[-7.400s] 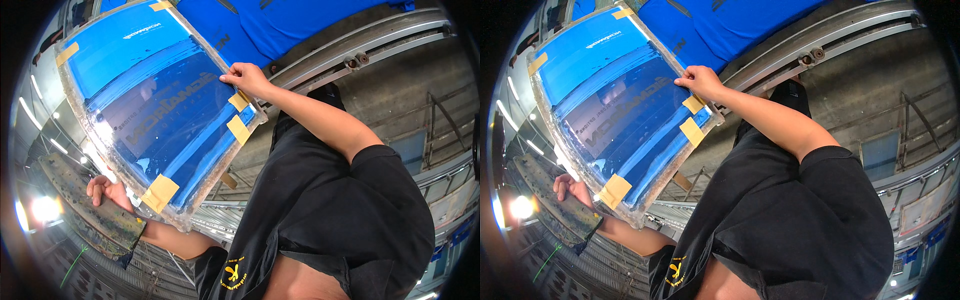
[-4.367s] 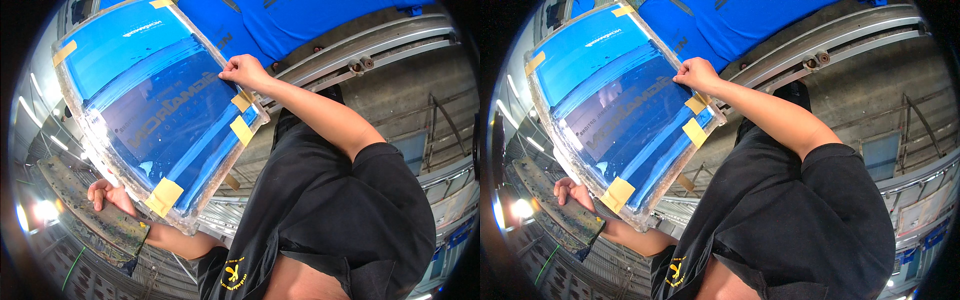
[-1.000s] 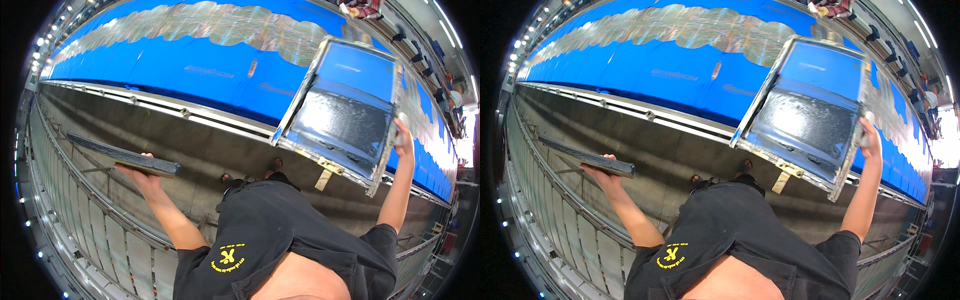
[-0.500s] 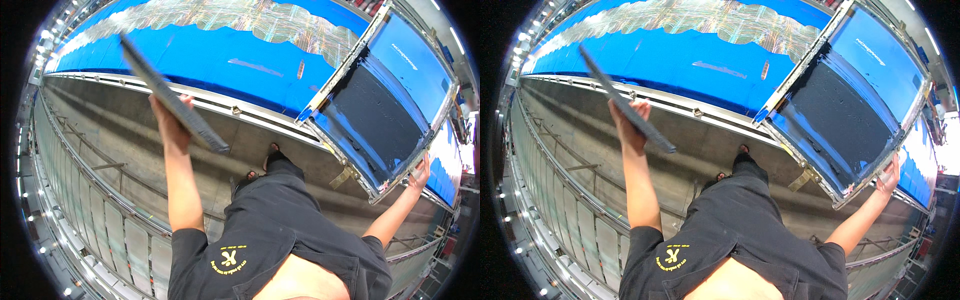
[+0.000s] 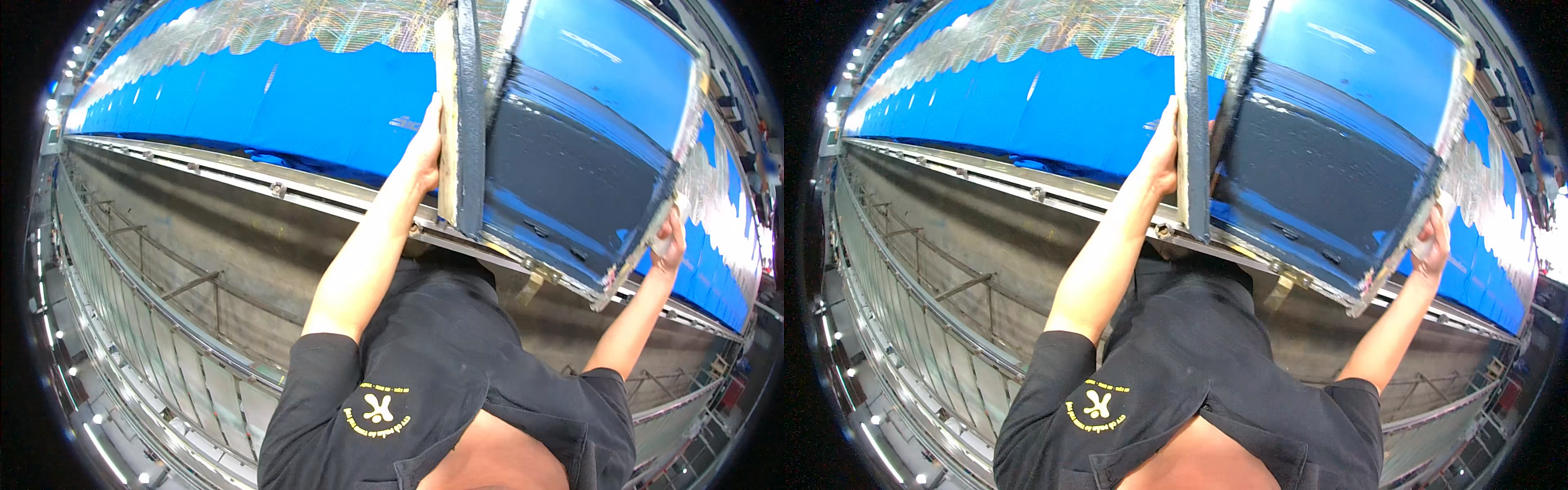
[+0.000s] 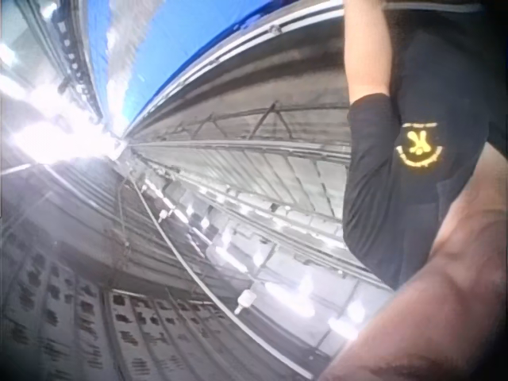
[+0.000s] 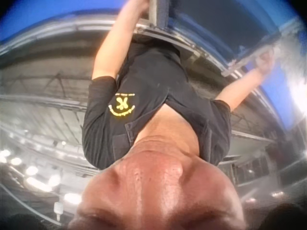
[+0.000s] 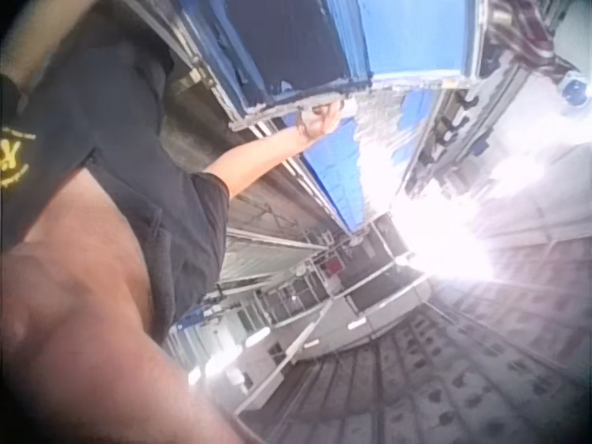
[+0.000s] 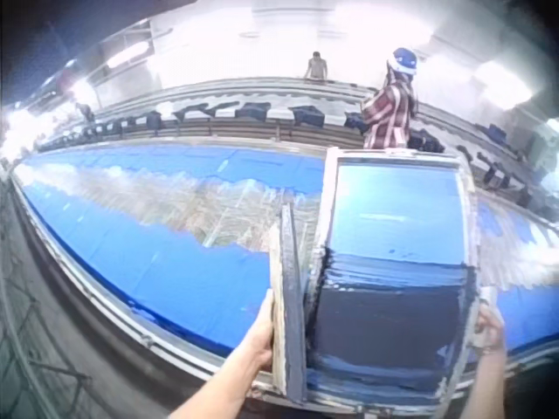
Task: The person uses a squeegee to pull ink across a screen printing frame placed on a blue fabric surface. The person repeatedly repositions the frame and repeats the squeegee strokes to transfer the design onto the fabric.
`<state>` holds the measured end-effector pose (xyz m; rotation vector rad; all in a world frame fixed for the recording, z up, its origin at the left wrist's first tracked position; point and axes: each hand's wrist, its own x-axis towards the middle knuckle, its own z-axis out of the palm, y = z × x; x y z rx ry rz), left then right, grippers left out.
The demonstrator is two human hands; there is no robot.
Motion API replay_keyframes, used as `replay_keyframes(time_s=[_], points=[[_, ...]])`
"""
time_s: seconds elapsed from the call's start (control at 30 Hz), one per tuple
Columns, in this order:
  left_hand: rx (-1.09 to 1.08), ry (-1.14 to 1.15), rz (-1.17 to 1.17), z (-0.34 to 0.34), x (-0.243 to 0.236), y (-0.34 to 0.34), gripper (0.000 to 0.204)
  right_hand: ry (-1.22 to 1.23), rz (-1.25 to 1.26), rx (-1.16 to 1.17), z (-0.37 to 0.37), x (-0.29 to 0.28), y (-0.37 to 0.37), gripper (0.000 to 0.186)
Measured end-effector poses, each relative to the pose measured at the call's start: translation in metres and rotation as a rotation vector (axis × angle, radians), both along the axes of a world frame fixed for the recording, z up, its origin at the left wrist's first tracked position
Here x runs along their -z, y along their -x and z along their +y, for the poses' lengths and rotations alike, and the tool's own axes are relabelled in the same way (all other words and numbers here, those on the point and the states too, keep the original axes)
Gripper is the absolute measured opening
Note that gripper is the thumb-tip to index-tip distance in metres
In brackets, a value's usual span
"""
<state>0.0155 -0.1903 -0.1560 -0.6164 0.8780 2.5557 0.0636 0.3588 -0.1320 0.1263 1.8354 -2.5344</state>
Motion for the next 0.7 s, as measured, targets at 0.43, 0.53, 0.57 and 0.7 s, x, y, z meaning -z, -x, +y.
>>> replay_keyframes(time_s=[0.43, 0.53, 0.57, 0.7], points=[[-0.077, -0.137, -0.121, 0.018, 0.007, 0.027, 0.064, -0.497, -0.341, 0.509, -0.066, -0.01, 0.054, 0.028], [-0.006, -0.153, -0.155, 0.017, 0.02, 0.027, 0.072, -0.665, -0.424, 0.711, -0.078, -0.003, 0.057, 0.028], [0.02, -0.138, -0.149, 0.02, 0.022, 0.028, 0.073, -0.702, -0.383, 0.72, -0.076, -0.007, 0.056, 0.027], [0.166, -0.095, -0.26, 0.043, 0.024, 0.013, 0.08, -0.818, -0.338, 0.743, -0.036, -0.015, 0.026, 0.026]])
